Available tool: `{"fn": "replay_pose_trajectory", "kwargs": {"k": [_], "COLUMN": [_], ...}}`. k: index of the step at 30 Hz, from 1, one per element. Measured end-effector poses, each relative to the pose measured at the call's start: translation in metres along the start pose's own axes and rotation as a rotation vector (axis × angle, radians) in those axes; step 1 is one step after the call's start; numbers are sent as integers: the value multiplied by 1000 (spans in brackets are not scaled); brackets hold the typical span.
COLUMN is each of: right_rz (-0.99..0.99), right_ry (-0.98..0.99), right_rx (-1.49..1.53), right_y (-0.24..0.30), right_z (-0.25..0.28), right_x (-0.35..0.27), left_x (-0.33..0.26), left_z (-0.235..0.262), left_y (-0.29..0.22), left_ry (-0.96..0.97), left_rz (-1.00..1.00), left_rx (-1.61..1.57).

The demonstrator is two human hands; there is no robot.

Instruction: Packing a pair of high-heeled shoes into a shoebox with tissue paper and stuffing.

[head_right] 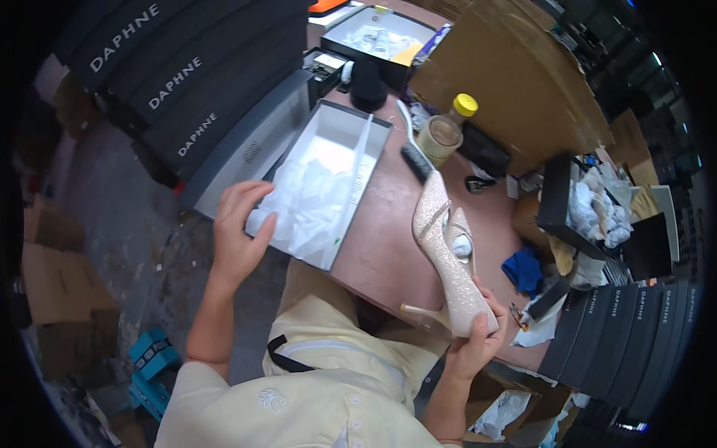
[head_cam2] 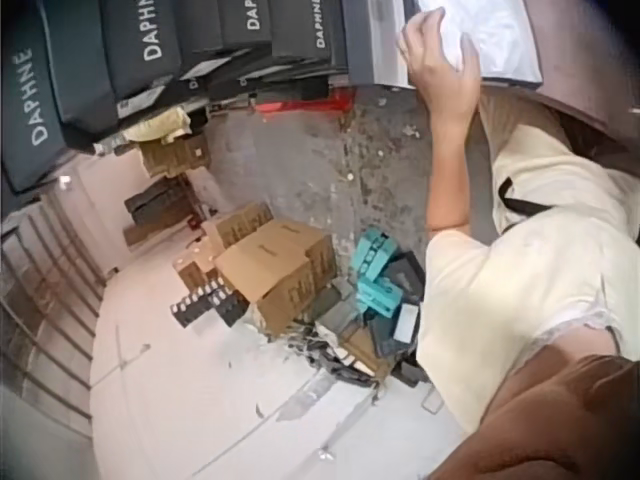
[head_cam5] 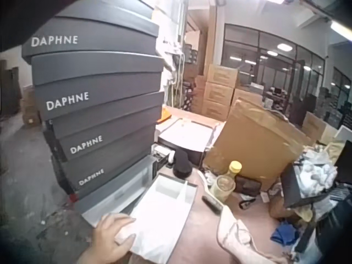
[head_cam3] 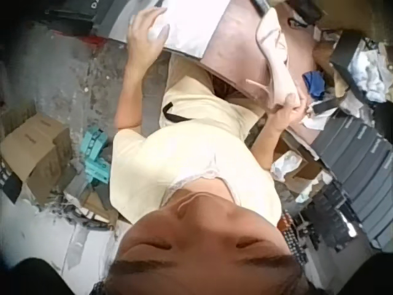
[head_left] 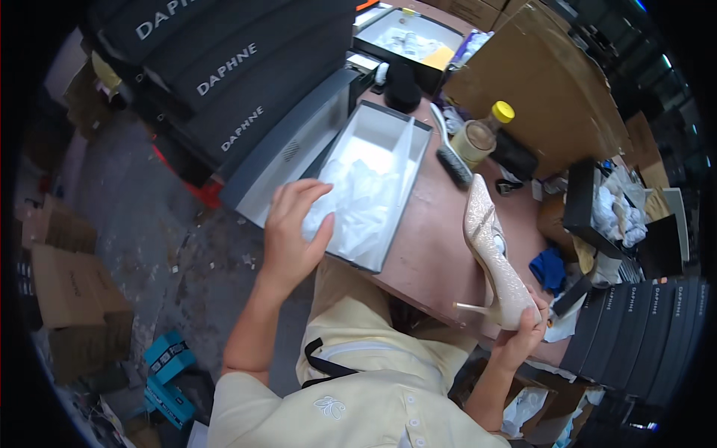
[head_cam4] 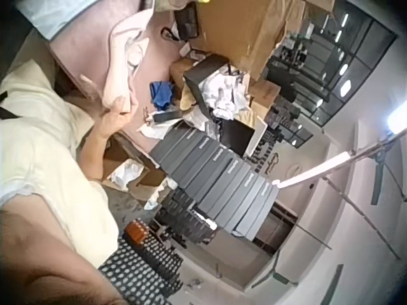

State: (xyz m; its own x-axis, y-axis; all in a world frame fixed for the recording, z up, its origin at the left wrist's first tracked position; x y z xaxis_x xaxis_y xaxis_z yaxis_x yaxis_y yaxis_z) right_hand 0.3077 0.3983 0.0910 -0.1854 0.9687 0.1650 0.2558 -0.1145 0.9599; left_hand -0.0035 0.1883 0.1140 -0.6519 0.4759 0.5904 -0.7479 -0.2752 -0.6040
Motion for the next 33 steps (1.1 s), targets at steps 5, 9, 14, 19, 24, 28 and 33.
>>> {"fn": "replay_pose_trajectory", "kwargs": {"k": [5,9,14,19,24,28,33], "right_rz": [501,516,685,277,210,-347,-540], "right_ry": [329,466,430,446,402,39,-9], "right_rx": [-686,-954,-1332,-1496,-1109,-107,592], "right_y": [-13,-24,33,21,-33,-28,-38], "right_z": [-55,-70,-87,-16,50,104,133], "right_x": [-13,-16,-12,16,29,39,36], "left_x": [3,7,22,14,8,0,19], "left_z": [-31,-58,-46,-26,-59,-71,-45], "left_y": [24,50,45,24,21,48,11], "left_ry": [390,519,363,341,539,505,118], "left_rz": [-122,-244,-64,-25,4,-31,-242], "left_rx": [238,504,234,124,282,264,290]}}
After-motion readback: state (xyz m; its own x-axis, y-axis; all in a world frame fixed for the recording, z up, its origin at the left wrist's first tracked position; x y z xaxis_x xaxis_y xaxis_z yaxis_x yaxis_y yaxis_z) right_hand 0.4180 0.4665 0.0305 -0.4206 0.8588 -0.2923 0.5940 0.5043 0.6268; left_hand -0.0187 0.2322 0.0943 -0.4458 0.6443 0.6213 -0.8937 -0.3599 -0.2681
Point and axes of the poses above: each hand's wrist, its own x-axis towards the middle knuckle, its own z-axis out of the back of the hand, y = z × x, the point moved 6 cm from there along x, towards the middle knuckle, and after that the axes turned 10 degrees about -y, right-handed, at the moved point
